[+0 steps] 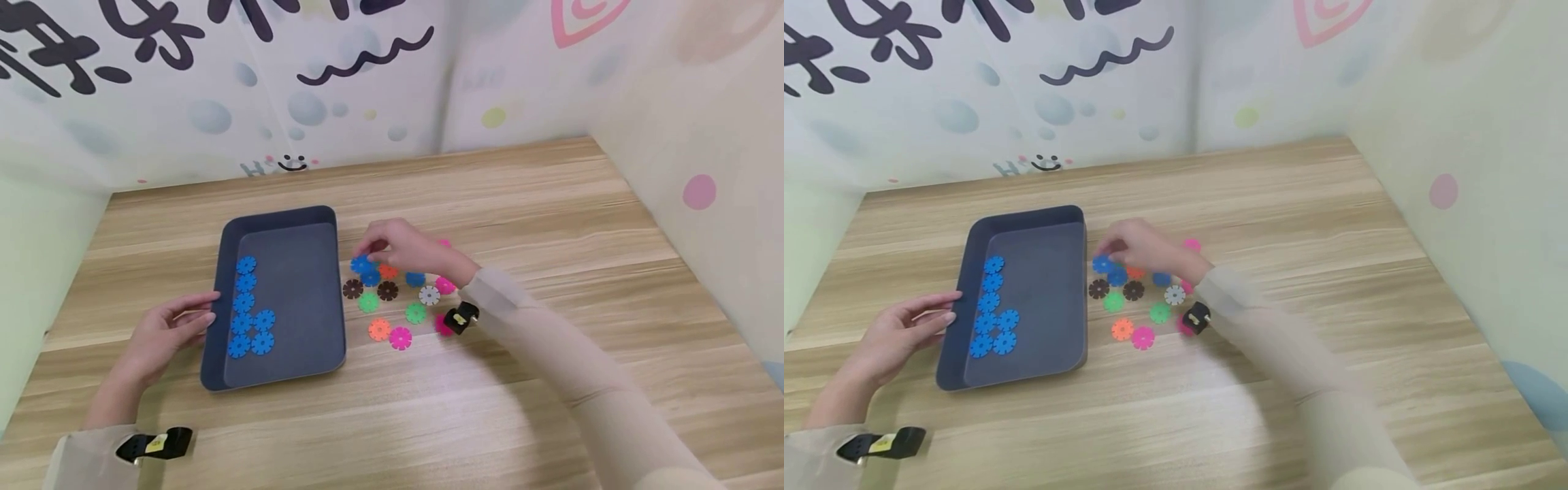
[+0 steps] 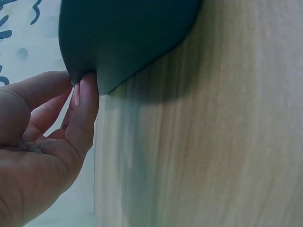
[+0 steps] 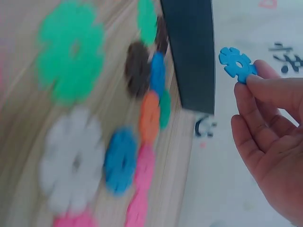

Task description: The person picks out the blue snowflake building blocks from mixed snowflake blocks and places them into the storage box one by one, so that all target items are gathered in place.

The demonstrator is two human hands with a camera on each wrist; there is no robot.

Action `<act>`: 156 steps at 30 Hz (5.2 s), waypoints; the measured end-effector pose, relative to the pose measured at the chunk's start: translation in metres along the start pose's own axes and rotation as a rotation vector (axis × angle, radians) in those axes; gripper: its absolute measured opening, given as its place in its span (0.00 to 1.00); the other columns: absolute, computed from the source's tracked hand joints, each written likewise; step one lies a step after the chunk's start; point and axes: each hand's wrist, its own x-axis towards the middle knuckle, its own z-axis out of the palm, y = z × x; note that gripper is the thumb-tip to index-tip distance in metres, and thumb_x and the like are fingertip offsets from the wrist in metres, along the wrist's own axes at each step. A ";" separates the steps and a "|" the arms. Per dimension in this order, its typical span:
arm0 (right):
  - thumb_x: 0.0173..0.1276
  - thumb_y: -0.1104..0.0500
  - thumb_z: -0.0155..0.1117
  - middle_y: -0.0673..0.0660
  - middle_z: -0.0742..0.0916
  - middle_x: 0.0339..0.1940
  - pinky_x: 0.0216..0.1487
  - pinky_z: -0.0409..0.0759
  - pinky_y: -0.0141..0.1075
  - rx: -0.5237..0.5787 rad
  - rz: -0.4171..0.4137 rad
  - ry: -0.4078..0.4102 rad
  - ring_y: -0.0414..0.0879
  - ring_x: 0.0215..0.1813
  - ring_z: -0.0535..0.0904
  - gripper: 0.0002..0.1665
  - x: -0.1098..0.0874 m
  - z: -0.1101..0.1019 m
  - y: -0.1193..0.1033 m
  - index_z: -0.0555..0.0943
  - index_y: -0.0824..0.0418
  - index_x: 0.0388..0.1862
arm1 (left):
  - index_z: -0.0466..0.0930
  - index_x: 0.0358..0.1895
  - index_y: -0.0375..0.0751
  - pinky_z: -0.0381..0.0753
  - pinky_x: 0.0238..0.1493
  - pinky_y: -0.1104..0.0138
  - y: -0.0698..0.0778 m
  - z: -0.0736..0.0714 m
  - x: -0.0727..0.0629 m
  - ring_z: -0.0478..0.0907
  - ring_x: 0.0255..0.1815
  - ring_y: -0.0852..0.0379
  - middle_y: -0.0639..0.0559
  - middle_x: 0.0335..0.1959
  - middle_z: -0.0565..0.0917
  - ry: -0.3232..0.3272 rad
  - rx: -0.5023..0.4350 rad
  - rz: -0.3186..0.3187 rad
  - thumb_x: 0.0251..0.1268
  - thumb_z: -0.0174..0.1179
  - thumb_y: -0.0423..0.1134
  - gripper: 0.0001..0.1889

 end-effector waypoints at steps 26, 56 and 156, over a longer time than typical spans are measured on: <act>0.64 0.73 0.54 0.51 0.85 0.39 0.43 0.73 0.22 0.021 -0.076 -0.242 0.37 0.39 0.76 0.13 0.084 0.045 -0.052 0.84 0.63 0.41 | 0.71 0.61 0.46 0.79 0.36 0.75 -0.002 0.000 0.000 0.77 0.39 0.70 0.66 0.41 0.76 0.004 -0.011 0.001 0.66 0.54 0.38 0.20; 0.63 0.71 0.55 0.51 0.85 0.37 0.23 0.67 0.25 0.161 0.166 -0.082 0.40 0.25 0.71 0.13 0.133 0.086 -0.058 0.85 0.63 0.38 | 0.68 0.63 0.43 0.79 0.37 0.74 0.001 0.001 0.000 0.77 0.40 0.71 0.65 0.43 0.76 -0.014 0.013 -0.009 0.66 0.54 0.41 0.22; 0.64 0.64 0.60 0.56 0.84 0.39 0.45 0.77 0.35 0.008 0.145 -0.129 0.45 0.40 0.77 0.15 -0.036 -0.026 0.020 0.79 0.67 0.49 | 0.68 0.63 0.44 0.78 0.37 0.75 0.002 0.000 -0.002 0.76 0.40 0.72 0.67 0.42 0.75 0.003 0.025 -0.014 0.67 0.54 0.40 0.22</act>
